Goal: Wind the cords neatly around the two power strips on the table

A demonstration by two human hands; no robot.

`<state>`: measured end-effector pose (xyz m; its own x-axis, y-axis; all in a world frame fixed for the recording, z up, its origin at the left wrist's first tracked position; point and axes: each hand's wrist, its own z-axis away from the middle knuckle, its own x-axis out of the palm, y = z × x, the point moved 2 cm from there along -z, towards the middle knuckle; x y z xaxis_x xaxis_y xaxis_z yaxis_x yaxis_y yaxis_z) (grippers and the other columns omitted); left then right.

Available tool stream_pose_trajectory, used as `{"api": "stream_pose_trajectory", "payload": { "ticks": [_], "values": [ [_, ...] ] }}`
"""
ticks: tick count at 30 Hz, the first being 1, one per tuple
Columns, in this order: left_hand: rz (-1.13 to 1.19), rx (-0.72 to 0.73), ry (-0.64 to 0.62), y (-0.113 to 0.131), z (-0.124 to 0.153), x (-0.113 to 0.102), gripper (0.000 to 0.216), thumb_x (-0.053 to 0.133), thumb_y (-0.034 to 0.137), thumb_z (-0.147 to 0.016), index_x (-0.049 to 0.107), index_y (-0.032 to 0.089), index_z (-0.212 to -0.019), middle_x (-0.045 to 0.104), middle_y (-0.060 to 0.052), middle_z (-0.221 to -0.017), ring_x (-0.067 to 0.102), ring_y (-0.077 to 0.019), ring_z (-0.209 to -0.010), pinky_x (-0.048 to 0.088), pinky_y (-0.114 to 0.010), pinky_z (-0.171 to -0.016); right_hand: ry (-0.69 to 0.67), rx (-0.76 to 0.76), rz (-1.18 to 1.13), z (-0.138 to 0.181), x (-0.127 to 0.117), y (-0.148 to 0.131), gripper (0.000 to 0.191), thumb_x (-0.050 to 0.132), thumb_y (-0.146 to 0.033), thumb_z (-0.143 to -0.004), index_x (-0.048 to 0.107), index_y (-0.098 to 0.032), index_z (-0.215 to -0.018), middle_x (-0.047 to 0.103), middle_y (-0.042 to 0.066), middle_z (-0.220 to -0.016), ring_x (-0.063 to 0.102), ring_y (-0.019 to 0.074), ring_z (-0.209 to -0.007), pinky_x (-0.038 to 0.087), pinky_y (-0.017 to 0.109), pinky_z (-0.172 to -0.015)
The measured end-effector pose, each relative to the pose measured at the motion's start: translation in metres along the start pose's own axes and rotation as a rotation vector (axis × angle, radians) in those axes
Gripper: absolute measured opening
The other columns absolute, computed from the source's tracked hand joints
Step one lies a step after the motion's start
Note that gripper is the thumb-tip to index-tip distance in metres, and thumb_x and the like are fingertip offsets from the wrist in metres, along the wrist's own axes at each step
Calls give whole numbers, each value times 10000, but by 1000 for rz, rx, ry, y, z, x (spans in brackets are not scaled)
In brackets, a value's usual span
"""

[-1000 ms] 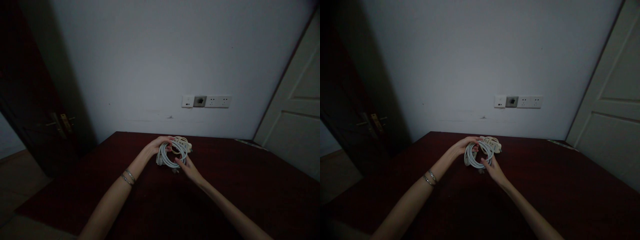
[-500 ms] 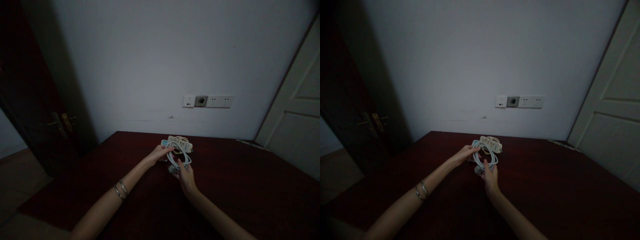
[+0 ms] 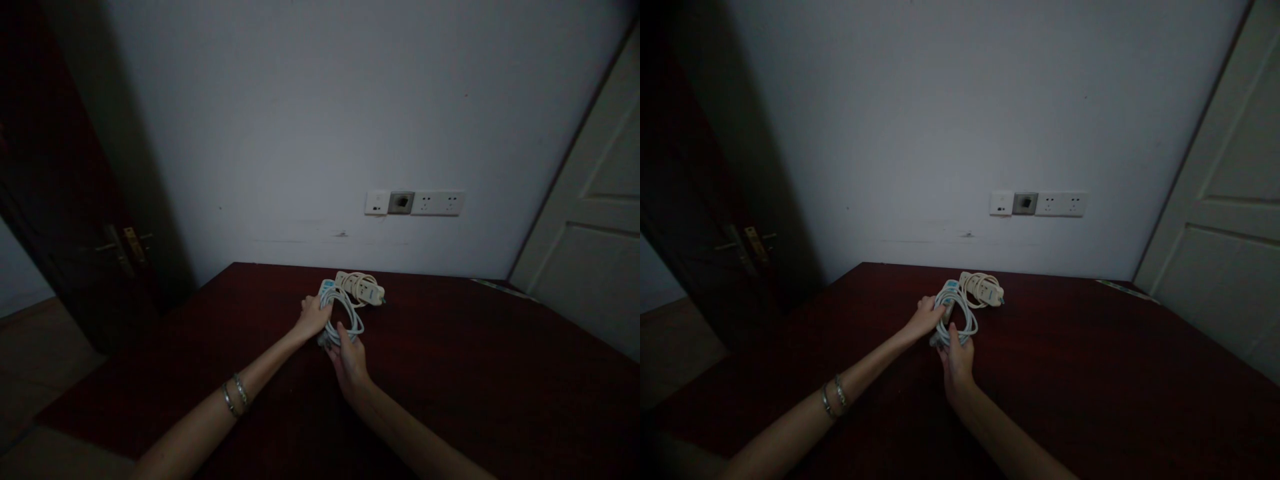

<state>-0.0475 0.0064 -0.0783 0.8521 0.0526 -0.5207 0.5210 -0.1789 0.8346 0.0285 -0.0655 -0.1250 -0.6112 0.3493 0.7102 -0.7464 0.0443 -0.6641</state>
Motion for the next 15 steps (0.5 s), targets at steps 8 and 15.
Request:
{"api": "stream_pose_trajectory", "payload": {
  "ticks": [8,15],
  "values": [
    [-307,103,-151,-6,-1,-20,234,389,230,-830,529,88,-952,617,-156,-994,586,-223,-924,417,-283,-795,-84,153,-56,-1,2,5,219,692,-226,-677,605,-119,-848,702,39,-771,659,149,-702,525,259,-692],
    [-380,150,-185,-2,-8,-35,259,419,229,-813,532,84,-995,639,-164,-988,612,-239,-918,439,-289,-770,-125,330,55,-10,-3,-1,216,536,-297,-827,578,-124,-951,709,82,-780,677,176,-700,515,299,-719]
  ]
}}
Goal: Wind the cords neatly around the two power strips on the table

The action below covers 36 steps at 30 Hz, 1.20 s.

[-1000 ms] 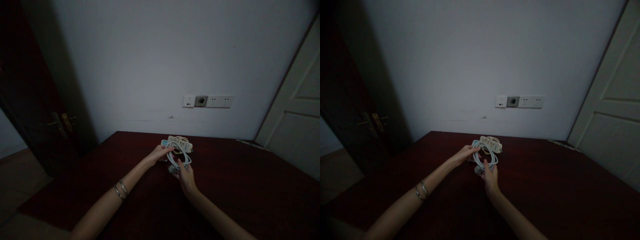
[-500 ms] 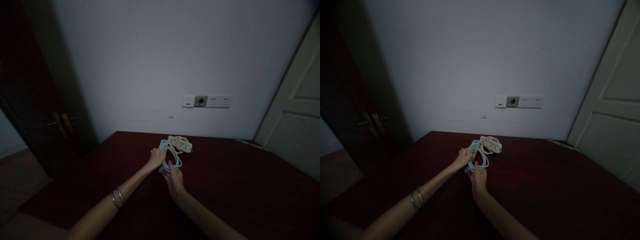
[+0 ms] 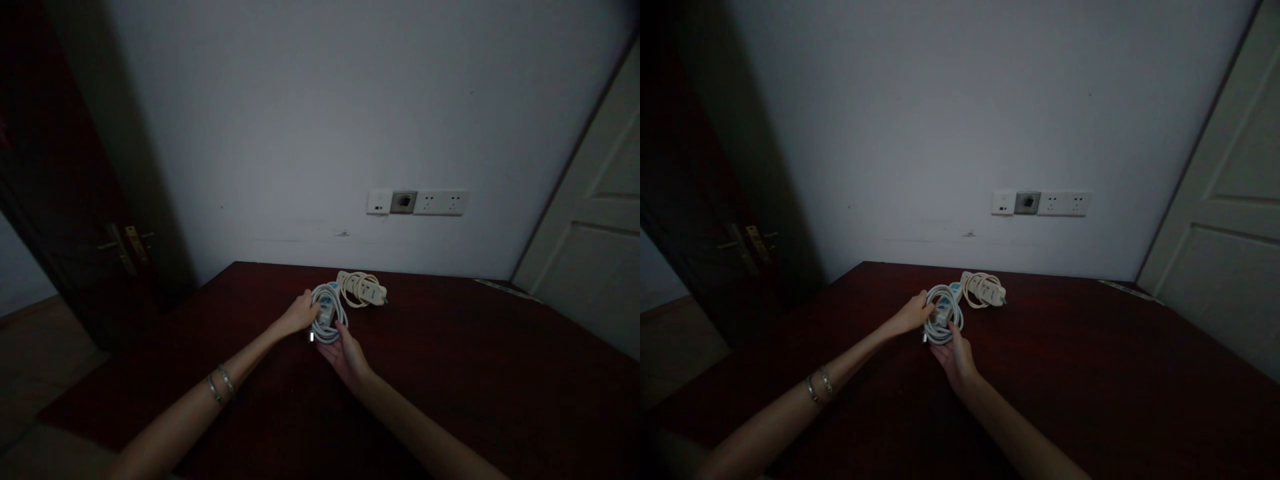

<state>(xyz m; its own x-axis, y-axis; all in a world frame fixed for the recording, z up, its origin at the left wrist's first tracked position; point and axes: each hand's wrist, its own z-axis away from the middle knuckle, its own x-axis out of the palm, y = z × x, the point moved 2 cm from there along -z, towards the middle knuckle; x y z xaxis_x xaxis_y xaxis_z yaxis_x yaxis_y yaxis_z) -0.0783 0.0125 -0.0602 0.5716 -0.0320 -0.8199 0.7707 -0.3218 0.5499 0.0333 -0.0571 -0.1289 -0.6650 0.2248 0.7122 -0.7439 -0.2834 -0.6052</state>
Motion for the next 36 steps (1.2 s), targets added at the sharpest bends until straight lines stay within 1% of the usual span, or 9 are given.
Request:
{"api": "stream_pose_trajectory", "payload": {
  "ticks": [4,10,14,20,24,27,32,34,36],
  "values": [
    [-8,-3,3,-8,-6,0,278,438,234,-796,546,78,-1000,636,-163,-1001,608,-237,-922,436,-293,-787,-11,28,134,-4,-3,-6,207,550,-278,-824,582,-86,-895,701,112,-736,676,188,-668,514,304,-723],
    [235,-85,44,-28,-13,13,260,512,168,-719,583,102,-960,641,-113,-1004,578,-212,-976,415,-274,-847,-33,-11,187,-14,-10,-15,141,615,-185,-760,615,-70,-842,701,99,-734,669,155,-670,517,242,-684],
    [279,-122,79,-34,-16,18,262,516,164,-707,583,93,-950,638,-110,-995,572,-207,-960,410,-278,-846,-68,-46,205,-20,-11,-21,82,632,-103,-705,621,-73,-780,699,101,-724,669,157,-673,522,234,-679],
    [335,-142,84,-34,-17,21,257,493,165,-705,611,88,-919,653,-97,-891,592,-192,-846,436,-263,-747,-121,-71,212,-33,-8,-30,124,583,-26,-665,628,-84,-765,700,89,-716,670,166,-673,535,255,-684],
    [400,-149,65,-35,-19,22,226,466,140,-698,637,96,-840,650,-60,-767,589,-161,-727,436,-232,-645,-107,-58,244,-44,-5,-31,110,610,-113,-714,633,-80,-816,699,84,-717,662,160,-625,544,273,-647],
    [441,-167,79,-35,-21,22,208,447,134,-699,633,83,-778,633,-56,-719,569,-147,-667,422,-222,-586,-84,-53,282,-51,-2,-31,173,633,-211,-738,628,-84,-855,698,89,-723,657,164,-599,545,290,-601],
    [500,-160,100,-30,-24,15,242,438,75,-652,632,90,-796,625,-36,-709,553,-123,-641,418,-204,-571,-85,-103,316,-54,5,-32,180,613,-159,-726,606,-98,-895,690,73,-695,659,169,-605,538,280,-584],
    [551,-160,68,-30,-23,13,277,444,49,-608,639,100,-797,619,-18,-677,545,-114,-602,415,-199,-553,-108,-121,319,-51,7,-32,179,607,-141,-707,601,-96,-880,682,69,-675,660,175,-612,536,280,-587],
    [623,-186,8,-30,-21,12,271,449,24,-545,637,98,-727,585,0,-584,521,-109,-530,401,-201,-509,-137,-137,321,-46,8,-32,218,613,-106,-663,592,-105,-880,676,55,-675,657,176,-613,534,277,-584]
  ]
}}
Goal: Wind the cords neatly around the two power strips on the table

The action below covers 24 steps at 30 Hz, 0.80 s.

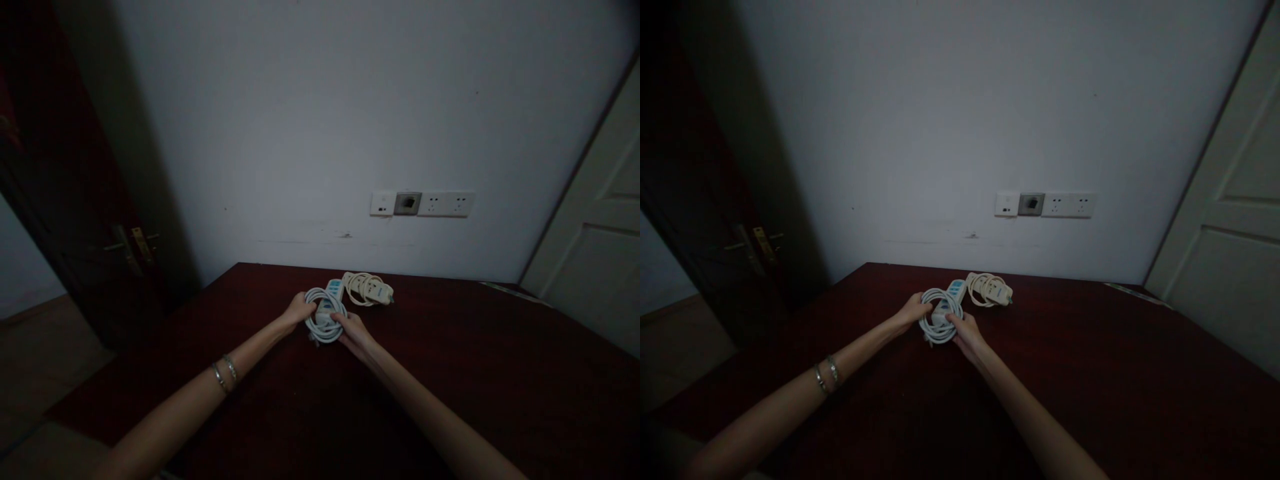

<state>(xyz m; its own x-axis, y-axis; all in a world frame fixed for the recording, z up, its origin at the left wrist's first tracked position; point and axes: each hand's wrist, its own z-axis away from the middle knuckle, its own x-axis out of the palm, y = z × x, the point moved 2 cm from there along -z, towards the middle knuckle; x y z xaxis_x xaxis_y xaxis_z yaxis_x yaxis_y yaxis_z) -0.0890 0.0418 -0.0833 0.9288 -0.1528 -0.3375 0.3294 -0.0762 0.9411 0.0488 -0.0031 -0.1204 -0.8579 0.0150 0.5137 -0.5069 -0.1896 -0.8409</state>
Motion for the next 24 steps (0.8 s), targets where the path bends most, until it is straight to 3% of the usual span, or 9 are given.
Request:
{"api": "stream_pose_trajectory", "payload": {
  "ticks": [5,9,12,17,24],
  "values": [
    [104,-91,-79,0,3,-3,193,436,18,-480,590,88,-574,511,4,-447,490,-127,-440,389,-233,-448,-72,-42,-3,13,2,-8,427,660,-35,-532,541,-143,-928,674,43,-815,660,189,-676,530,269,-564],
    [217,-74,-159,10,9,-1,280,460,8,-475,629,93,-681,612,-12,-581,550,-136,-526,436,-234,-501,-118,-52,8,21,1,-19,484,684,-27,-490,505,-148,-923,650,42,-848,657,215,-738,537,304,-593],
    [406,-94,-307,20,15,2,275,530,10,-511,645,87,-749,650,-37,-662,577,-134,-572,472,-242,-566,-141,-53,15,27,-2,-25,514,685,-12,-473,477,-157,-921,637,29,-856,650,217,-773,538,325,-634],
    [473,-60,-495,31,25,2,367,705,239,-656,638,62,-970,666,-128,-908,621,-162,-767,502,-290,-723,-196,-35,35,34,-10,-30,575,697,-3,-459,461,-171,-956,632,19,-889,641,215,-795,534,353,-667],
    [374,85,-406,37,27,10,453,685,372,-704,608,97,-1056,635,-135,-1054,599,-199,-912,507,-309,-733,-294,-53,64,44,-17,-43,648,749,-73,-508,502,-189,-1096,650,39,-957,643,224,-847,517,372,-725]
  ]
}}
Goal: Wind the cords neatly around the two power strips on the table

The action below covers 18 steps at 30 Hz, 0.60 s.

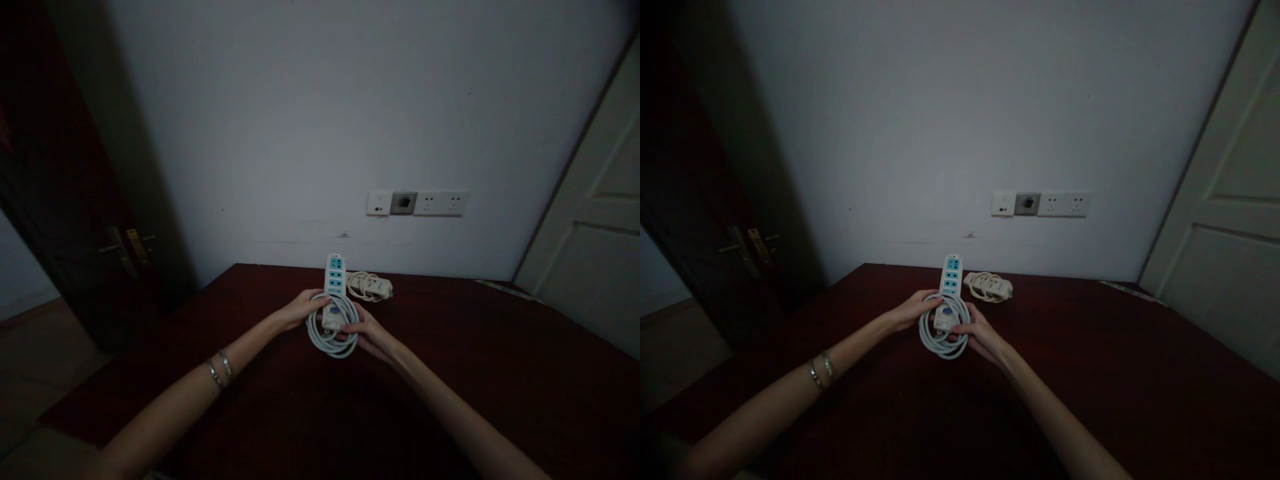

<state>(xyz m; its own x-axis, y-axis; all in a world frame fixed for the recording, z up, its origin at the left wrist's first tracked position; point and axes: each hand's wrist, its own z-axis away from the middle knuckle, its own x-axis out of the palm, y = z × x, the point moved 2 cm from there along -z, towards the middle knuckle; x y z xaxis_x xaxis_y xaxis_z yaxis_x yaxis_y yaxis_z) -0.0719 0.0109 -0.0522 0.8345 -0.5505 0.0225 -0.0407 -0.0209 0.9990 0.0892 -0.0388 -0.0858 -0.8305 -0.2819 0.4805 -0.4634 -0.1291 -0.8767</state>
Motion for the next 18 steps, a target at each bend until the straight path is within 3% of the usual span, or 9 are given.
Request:
{"api": "stream_pose_trajectory", "payload": {
  "ticks": [6,11,18],
  "values": [
    [141,-49,37,-1,-6,14,433,700,371,-682,637,80,-995,675,-129,-928,629,-184,-772,505,-313,-702,-51,-23,55,5,1,-14,593,754,-183,-600,534,-194,-1150,663,80,-1025,654,226,-842,523,318,-677],
    [162,-66,48,-2,-16,28,430,724,380,-644,658,79,-944,690,-112,-860,638,-178,-736,488,-306,-733,152,-62,76,-2,-8,-16,449,724,-330,-662,616,-146,-1057,696,82,-913,664,200,-742,530,302,-653],
    [163,-25,25,-1,-39,37,456,741,376,-593,672,63,-916,687,-111,-823,621,-164,-668,469,-283,-673,216,-107,85,1,-19,-33,303,753,-234,-616,669,-102,-876,709,79,-798,662,174,-681,520,270,-688]
  ]
}}
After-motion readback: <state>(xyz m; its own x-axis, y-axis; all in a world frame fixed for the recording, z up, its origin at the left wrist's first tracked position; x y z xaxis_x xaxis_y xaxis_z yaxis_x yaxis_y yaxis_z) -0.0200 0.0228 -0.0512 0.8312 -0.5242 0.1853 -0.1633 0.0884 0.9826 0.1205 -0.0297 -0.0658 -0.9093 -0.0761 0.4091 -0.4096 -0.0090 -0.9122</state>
